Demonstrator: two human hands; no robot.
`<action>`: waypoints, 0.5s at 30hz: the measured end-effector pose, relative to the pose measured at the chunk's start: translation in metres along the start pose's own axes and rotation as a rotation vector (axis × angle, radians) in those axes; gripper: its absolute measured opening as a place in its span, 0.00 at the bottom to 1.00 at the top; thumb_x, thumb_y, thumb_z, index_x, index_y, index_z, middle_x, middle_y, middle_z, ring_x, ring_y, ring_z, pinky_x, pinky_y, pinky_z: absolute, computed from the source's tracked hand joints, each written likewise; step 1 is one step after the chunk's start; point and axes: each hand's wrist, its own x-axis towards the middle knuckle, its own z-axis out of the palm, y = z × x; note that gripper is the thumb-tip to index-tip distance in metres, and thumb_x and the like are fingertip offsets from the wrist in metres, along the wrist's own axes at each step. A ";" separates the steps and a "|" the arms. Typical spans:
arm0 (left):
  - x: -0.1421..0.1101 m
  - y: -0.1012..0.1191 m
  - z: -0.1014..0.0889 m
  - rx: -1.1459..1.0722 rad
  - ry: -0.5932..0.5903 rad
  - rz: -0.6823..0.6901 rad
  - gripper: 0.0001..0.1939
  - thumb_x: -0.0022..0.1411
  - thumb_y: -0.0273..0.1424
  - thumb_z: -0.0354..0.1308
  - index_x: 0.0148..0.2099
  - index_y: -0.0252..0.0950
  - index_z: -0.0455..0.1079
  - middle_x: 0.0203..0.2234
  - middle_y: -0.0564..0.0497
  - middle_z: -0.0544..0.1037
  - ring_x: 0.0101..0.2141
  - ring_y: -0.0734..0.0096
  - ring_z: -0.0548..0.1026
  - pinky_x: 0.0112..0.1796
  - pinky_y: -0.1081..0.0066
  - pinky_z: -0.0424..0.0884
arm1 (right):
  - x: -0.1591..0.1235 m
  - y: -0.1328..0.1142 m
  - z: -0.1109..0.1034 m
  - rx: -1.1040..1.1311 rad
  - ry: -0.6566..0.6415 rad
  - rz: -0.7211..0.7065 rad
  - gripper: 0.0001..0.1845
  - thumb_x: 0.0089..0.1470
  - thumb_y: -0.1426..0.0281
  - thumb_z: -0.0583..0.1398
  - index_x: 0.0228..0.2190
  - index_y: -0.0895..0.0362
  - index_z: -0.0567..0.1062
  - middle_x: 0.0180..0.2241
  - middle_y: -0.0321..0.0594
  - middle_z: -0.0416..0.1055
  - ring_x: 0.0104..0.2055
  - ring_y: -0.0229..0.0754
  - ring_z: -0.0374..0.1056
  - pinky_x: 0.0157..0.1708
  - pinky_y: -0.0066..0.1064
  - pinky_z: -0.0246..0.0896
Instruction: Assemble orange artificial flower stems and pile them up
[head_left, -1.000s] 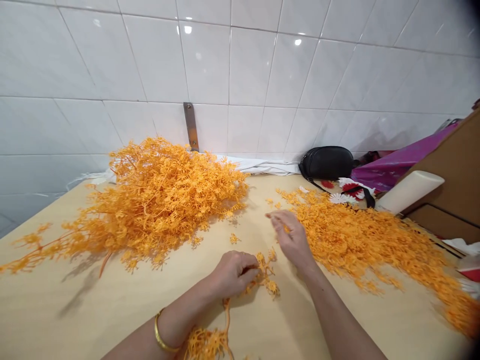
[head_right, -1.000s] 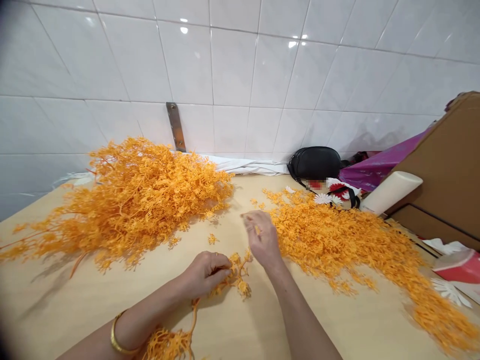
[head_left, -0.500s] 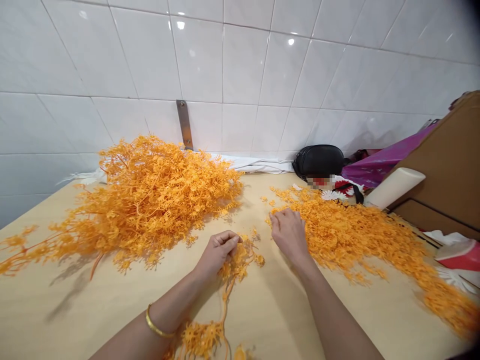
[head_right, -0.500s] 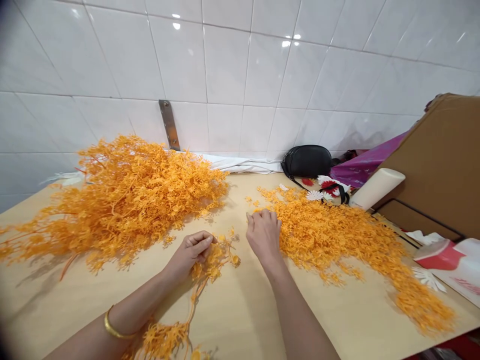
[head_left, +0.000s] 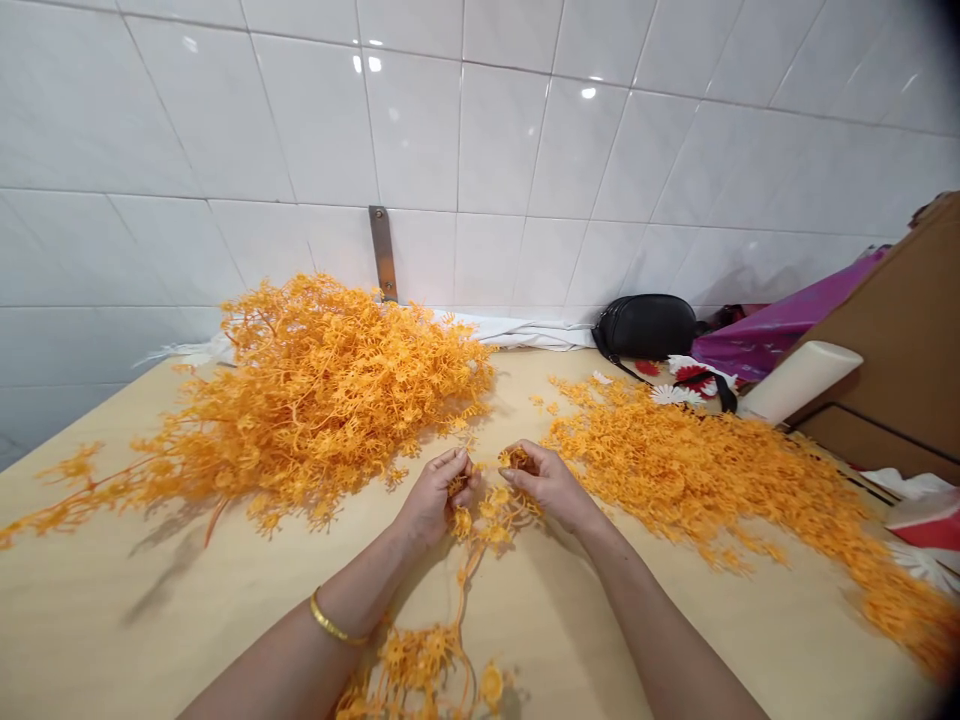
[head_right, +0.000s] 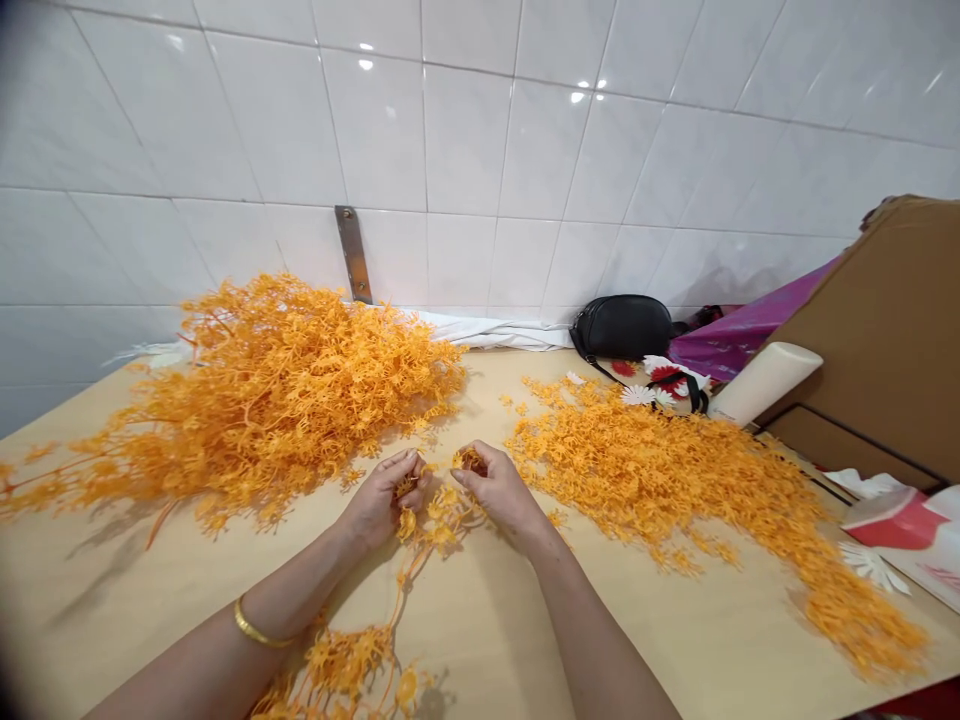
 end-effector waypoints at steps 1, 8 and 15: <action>0.001 0.001 -0.001 -0.026 0.028 0.005 0.14 0.53 0.37 0.53 0.24 0.33 0.56 0.17 0.55 0.65 0.13 0.88 0.53 0.17 0.80 0.47 | 0.001 0.001 -0.001 0.056 0.010 -0.011 0.07 0.44 0.67 0.58 0.27 0.57 0.66 0.20 0.29 0.58 0.22 0.32 0.55 0.23 0.24 0.51; 0.004 0.005 -0.005 -0.121 0.073 -0.004 0.12 0.51 0.35 0.55 0.25 0.33 0.58 0.18 0.54 0.67 0.14 0.86 0.55 0.18 0.80 0.51 | 0.002 0.000 -0.012 0.154 0.034 0.019 0.09 0.42 0.68 0.59 0.30 0.56 0.66 0.23 0.32 0.63 0.26 0.35 0.61 0.28 0.28 0.57; 0.004 -0.001 -0.002 -0.021 0.013 0.033 0.12 0.54 0.35 0.52 0.25 0.32 0.61 0.17 0.53 0.68 0.14 0.85 0.58 0.20 0.79 0.55 | -0.004 -0.011 0.002 -0.354 0.097 -0.260 0.22 0.43 0.63 0.59 0.44 0.51 0.67 0.45 0.41 0.63 0.47 0.43 0.58 0.45 0.36 0.52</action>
